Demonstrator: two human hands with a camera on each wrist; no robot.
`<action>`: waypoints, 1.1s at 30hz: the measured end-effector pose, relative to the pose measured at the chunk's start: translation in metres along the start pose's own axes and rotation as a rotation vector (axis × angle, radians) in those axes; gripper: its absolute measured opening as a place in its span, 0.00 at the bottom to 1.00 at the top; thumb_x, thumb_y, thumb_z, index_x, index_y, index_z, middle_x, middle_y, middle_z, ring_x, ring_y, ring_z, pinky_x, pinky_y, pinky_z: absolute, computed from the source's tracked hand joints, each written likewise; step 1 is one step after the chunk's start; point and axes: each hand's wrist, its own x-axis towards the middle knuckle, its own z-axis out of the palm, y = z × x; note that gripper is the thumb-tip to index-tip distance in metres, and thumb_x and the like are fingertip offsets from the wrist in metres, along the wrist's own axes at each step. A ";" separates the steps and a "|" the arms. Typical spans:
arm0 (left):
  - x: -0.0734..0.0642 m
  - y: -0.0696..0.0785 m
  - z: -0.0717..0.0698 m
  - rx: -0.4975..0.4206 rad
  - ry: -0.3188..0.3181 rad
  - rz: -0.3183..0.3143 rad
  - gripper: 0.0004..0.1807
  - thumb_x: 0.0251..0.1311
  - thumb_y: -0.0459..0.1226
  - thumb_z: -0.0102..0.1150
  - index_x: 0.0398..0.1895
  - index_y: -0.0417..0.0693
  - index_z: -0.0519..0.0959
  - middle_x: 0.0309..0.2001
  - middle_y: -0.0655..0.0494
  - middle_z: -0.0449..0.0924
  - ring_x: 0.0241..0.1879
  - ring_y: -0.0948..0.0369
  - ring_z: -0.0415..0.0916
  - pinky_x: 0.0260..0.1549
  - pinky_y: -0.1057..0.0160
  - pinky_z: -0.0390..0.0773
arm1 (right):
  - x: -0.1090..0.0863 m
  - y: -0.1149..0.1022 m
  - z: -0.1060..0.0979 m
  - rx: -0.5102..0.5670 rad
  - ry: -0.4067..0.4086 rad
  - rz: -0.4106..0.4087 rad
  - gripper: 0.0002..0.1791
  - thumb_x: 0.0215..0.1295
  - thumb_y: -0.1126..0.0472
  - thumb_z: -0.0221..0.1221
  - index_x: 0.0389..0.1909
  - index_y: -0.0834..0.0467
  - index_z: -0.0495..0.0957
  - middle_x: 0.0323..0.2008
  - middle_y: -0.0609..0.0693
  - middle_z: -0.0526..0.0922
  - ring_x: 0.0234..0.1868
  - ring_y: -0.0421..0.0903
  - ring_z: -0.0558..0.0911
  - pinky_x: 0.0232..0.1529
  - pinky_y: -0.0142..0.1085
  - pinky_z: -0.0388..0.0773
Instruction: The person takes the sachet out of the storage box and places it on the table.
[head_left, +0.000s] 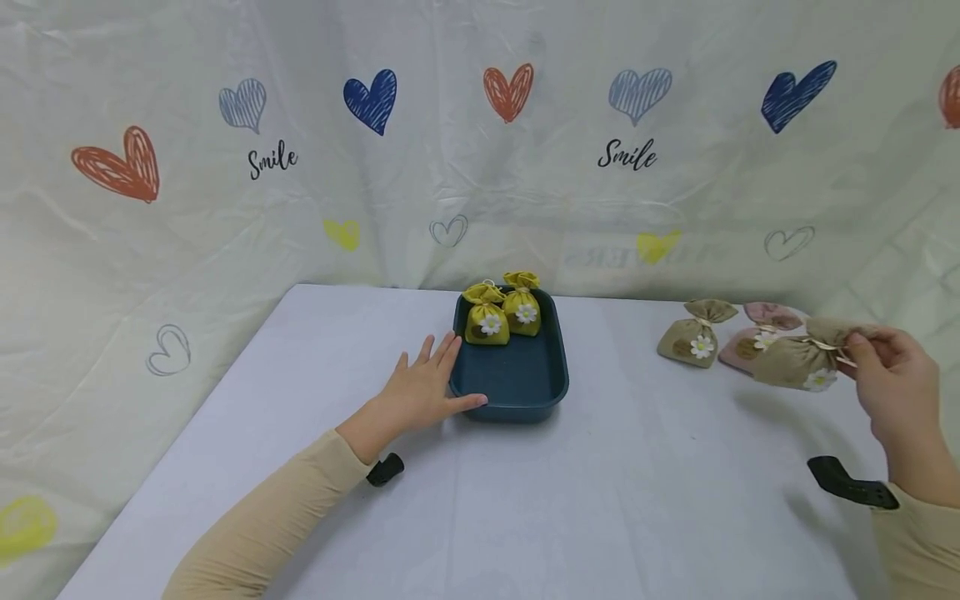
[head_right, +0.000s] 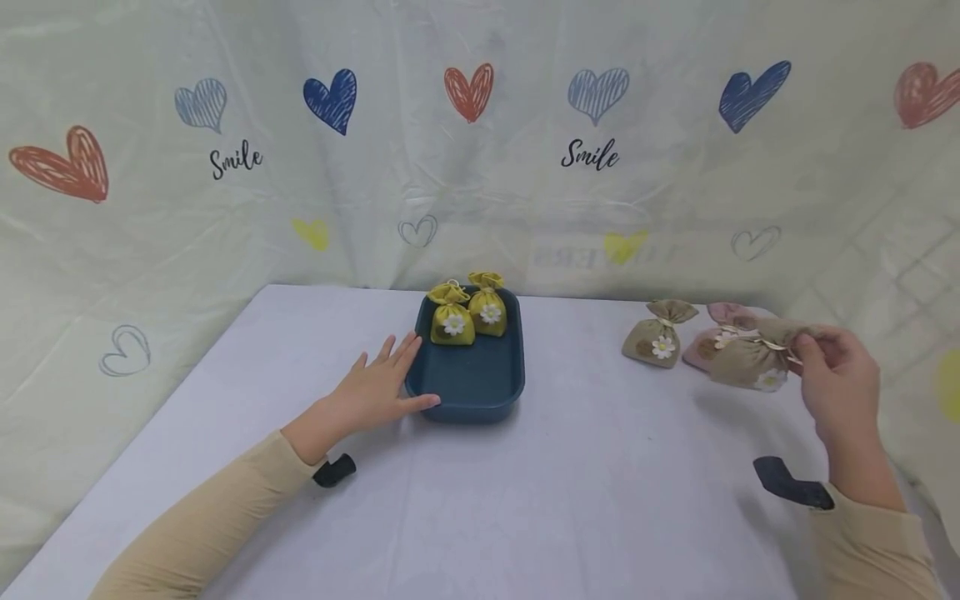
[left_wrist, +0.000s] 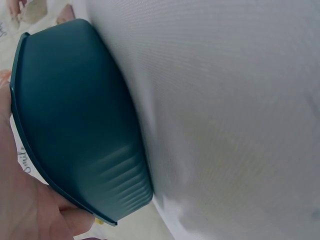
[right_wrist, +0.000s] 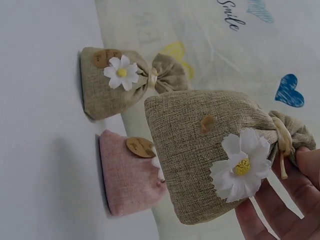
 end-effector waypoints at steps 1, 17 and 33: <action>0.000 0.000 0.000 0.000 0.000 0.000 0.60 0.63 0.73 0.48 0.84 0.47 0.40 0.83 0.52 0.35 0.81 0.45 0.32 0.72 0.33 0.42 | 0.001 0.001 0.000 -0.006 0.009 0.015 0.15 0.80 0.67 0.45 0.41 0.42 0.72 0.33 0.25 0.76 0.36 0.20 0.75 0.34 0.13 0.72; 0.002 -0.001 0.000 -0.004 0.004 0.004 0.60 0.63 0.74 0.47 0.84 0.47 0.40 0.83 0.53 0.34 0.81 0.46 0.32 0.72 0.33 0.41 | 0.023 0.015 -0.010 -0.088 0.193 0.189 0.14 0.81 0.62 0.45 0.40 0.36 0.68 0.34 0.25 0.72 0.36 0.22 0.72 0.39 0.14 0.68; 0.004 -0.003 0.004 0.004 0.008 0.001 0.60 0.63 0.74 0.47 0.84 0.48 0.40 0.83 0.53 0.35 0.81 0.45 0.33 0.72 0.33 0.43 | 0.069 0.075 -0.038 -0.185 0.193 0.232 0.09 0.83 0.55 0.42 0.48 0.34 0.65 0.40 0.28 0.68 0.37 0.23 0.67 0.31 0.16 0.65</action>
